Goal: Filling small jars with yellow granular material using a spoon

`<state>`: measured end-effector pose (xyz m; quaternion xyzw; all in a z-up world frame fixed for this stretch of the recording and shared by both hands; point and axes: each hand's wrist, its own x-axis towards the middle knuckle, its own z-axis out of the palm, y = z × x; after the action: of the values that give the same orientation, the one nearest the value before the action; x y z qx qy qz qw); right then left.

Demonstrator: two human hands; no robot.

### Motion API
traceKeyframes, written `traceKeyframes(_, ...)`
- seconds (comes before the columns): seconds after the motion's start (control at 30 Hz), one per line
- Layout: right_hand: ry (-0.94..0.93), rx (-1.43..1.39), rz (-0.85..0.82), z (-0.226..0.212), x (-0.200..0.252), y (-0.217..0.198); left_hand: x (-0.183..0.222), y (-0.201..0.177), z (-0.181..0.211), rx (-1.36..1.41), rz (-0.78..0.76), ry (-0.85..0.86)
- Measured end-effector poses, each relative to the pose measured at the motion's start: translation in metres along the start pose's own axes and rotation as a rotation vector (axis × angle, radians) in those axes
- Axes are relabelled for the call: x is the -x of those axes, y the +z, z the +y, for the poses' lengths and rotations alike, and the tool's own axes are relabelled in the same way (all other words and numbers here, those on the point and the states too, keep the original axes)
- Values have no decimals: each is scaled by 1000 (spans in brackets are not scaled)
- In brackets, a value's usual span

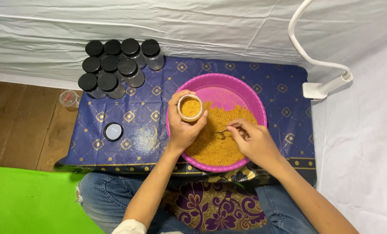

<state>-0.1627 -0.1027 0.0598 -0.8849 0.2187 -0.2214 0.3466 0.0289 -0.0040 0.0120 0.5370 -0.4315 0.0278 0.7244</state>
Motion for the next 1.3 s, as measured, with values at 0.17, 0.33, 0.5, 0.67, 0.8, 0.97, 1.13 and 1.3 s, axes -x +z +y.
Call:
traceKeyframes(0.17, 207, -199, 84, 13, -40, -13, -3, -10, -11, 49, 14, 19)
traceKeyframes(0.33, 311, -342, 92, 31, -89, 1, 1, -13, -18, 50, 37, 9)
traceKeyframes(0.5, 393, -223, 7, 50, -126, 20, 0, -15, -19, 105, 29, -27)
traceKeyframes(0.67, 409, -241, -127, 41, -142, 30, 1, -14, -23, 102, 14, -36)
traceKeyframes(0.8, 291, -195, -361, 22, -136, 33, 2, -15, -22, 94, 10, -39)
traceKeyframes(0.97, 145, -43, -351, -11, -99, 0, 0, -16, -23, 98, 14, -15)
traceKeyframes(1.13, -60, 25, -329, -3, -58, 5, 2, -18, -15, 103, 22, -15)
traceKeyframes(1.3, 42, -64, -112, 4, -88, -2, -3, -28, -10, 39, 84, -42)
